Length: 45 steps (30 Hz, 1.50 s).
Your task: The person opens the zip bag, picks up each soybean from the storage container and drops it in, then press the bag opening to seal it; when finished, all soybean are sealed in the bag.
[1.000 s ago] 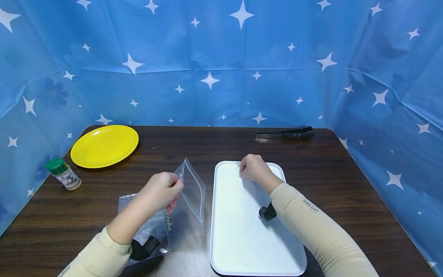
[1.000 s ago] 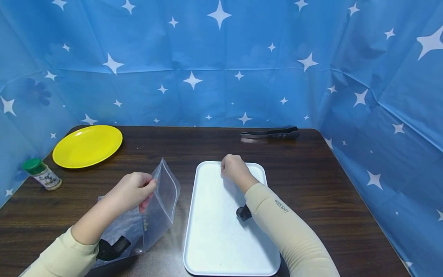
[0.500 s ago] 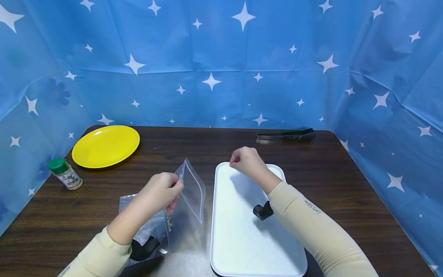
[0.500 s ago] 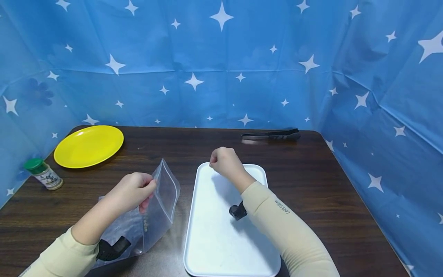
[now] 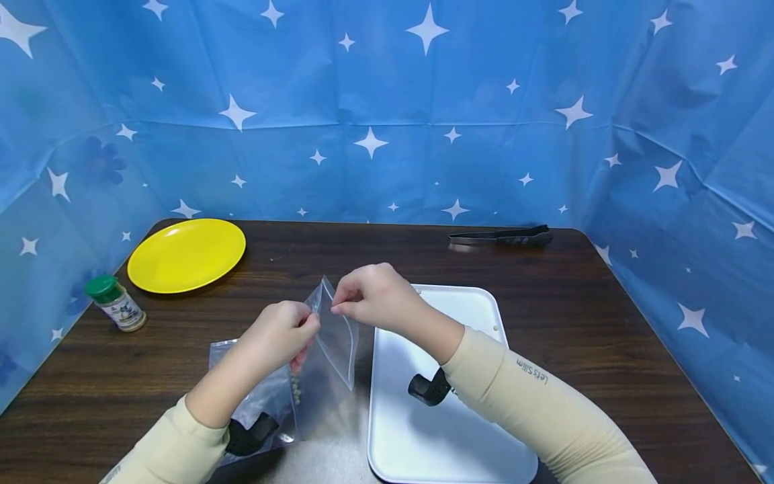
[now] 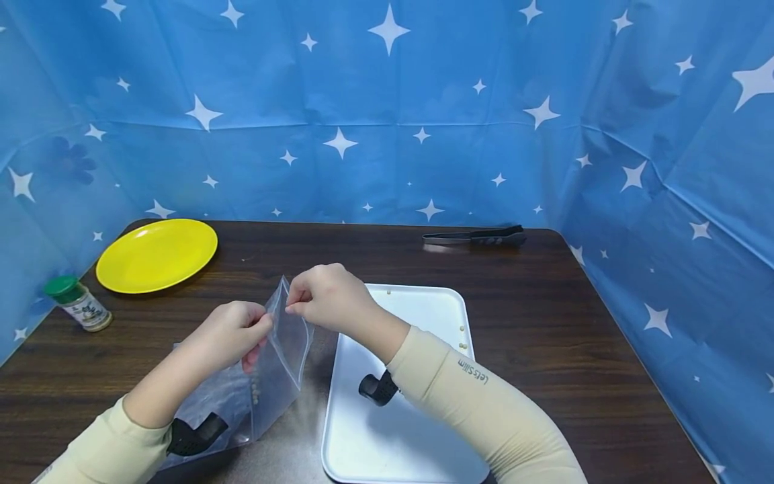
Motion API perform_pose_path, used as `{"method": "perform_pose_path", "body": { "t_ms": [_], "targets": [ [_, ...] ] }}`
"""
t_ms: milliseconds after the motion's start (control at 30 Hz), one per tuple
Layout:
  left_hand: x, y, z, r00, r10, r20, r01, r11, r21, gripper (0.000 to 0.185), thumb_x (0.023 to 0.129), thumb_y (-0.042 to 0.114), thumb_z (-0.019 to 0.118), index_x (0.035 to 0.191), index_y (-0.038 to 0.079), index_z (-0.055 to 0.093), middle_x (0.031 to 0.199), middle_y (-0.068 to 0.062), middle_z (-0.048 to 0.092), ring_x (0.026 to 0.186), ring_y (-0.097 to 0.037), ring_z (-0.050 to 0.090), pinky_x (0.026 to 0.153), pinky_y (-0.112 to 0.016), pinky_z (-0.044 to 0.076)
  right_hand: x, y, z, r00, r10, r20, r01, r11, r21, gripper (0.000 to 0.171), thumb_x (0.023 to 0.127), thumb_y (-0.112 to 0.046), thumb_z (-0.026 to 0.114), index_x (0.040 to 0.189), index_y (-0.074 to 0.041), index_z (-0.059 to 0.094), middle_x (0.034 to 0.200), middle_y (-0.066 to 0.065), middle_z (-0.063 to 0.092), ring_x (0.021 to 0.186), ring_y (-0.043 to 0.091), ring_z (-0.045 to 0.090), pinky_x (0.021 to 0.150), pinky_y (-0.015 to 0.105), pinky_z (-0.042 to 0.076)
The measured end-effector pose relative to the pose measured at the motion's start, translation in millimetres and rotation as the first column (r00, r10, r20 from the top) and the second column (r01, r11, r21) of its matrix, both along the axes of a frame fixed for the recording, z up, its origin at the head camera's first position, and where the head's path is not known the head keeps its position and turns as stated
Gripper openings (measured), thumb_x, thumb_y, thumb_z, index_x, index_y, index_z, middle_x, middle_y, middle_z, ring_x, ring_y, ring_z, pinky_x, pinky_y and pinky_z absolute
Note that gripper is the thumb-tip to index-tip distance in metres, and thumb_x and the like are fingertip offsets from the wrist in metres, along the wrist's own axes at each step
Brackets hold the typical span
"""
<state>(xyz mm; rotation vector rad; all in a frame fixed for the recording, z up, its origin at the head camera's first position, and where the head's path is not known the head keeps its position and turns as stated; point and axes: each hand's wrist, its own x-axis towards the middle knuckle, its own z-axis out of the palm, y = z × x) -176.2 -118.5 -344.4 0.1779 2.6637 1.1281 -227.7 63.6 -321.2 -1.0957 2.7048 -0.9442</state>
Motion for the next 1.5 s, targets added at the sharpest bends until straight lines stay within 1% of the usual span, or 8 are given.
{"method": "perform_pose_path", "body": {
  "t_ms": [200,400,500,600,733,900,1200,1500],
  "targets": [
    [1.5,-0.5,0.0,1.000,-0.006,-0.008,0.006,1.000,0.003,0.027,0.095,0.014,0.047,0.071,0.002,0.053,0.051,-0.008,0.051,0.043,-0.020,0.054,0.051,-0.031,0.047,1.7,-3.6,-2.0,1.000,-0.006,0.021,0.006,1.000,0.013,0.004,0.082,-0.017,0.072,0.080,-0.015,0.074,0.067,-0.010,0.065,0.056,0.007,0.051,0.050,0.021,0.041],
    [2.0,-0.5,-1.1,1.000,0.005,-0.012,-0.005,1.000,-0.005,0.029,0.094,0.014,0.046,0.070,0.001,0.053,0.050,-0.008,0.051,0.043,-0.020,0.055,0.051,-0.032,0.046,-21.5,14.3,-8.0,0.987,-0.155,0.035,0.155,0.988,0.009,0.004,0.083,-0.019,0.071,0.080,-0.017,0.073,0.067,-0.010,0.065,0.060,0.009,0.054,0.054,0.024,0.043],
    [2.4,-0.5,-2.1,1.000,0.005,-0.019,-0.005,1.000,-0.002,0.029,0.094,0.014,0.046,0.069,0.002,0.052,0.050,-0.007,0.051,0.043,-0.020,0.055,0.050,-0.032,0.045,-38.1,28.5,-16.1,0.957,-0.282,0.063,0.280,0.959,0.041,0.003,0.083,-0.021,0.072,0.081,-0.018,0.072,0.069,-0.010,0.064,0.065,0.012,0.056,0.058,0.028,0.046],
    [2.0,-0.2,-3.1,1.000,0.009,-0.015,-0.009,1.000,-0.002,0.029,0.094,0.014,0.045,0.069,0.002,0.052,0.050,-0.008,0.051,0.044,-0.021,0.055,0.051,-0.032,0.044,-54.2,43.8,-27.8,0.909,-0.406,0.095,0.399,0.913,0.087,0.005,0.083,-0.022,0.072,0.081,-0.017,0.072,0.073,-0.006,0.065,0.068,0.014,0.057,0.059,0.030,0.047],
    [1.8,0.0,-3.5,1.000,0.011,-0.006,-0.011,1.000,-0.001,0.028,0.095,0.014,0.046,0.070,0.001,0.053,0.051,-0.008,0.051,0.044,-0.021,0.055,0.051,-0.032,0.045,-70.3,62.1,-46.2,0.856,-0.504,0.112,0.490,0.862,0.129,0.006,0.083,-0.018,0.071,0.080,-0.012,0.072,0.073,-0.002,0.065,0.069,0.017,0.056,0.058,0.031,0.046],
    [1.5,0.4,-3.7,1.000,0.012,-0.003,-0.012,1.000,-0.002,0.028,0.095,0.014,0.046,0.071,0.000,0.053,0.051,-0.008,0.051,0.044,-0.021,0.055,0.052,-0.032,0.046,-81.5,75.6,-65.0,0.830,-0.550,0.090,0.529,0.829,0.182,0.007,0.082,-0.013,0.071,0.078,-0.008,0.072,0.069,0.000,0.062,0.069,0.019,0.055,0.060,0.031,0.046],
    [1.1,-0.5,-3.7,1.000,0.012,-0.011,-0.012,1.000,0.002,0.029,0.094,0.014,0.046,0.070,0.001,0.053,0.050,-0.008,0.051,0.044,-0.021,0.055,0.051,-0.032,0.045,-91.0,79.1,-84.6,0.807,-0.588,0.050,0.553,0.783,0.285,0.010,0.080,-0.010,0.069,0.071,-0.011,0.070,0.067,0.000,0.061,0.066,0.018,0.056,0.058,0.032,0.046],
    [1.0,-2.0,-3.4,1.000,0.012,-0.018,-0.012,1.000,0.002,0.029,0.095,0.014,0.046,0.069,0.003,0.052,0.050,-0.008,0.051,0.044,-0.020,0.055,0.050,-0.032,0.044,-93.6,74.3,-92.8,0.794,-0.605,0.049,0.563,0.764,0.316,0.013,0.082,-0.008,0.065,0.071,-0.013,0.067,0.069,0.000,0.060,0.065,0.018,0.056,0.058,0.032,0.045]
  ]
}}
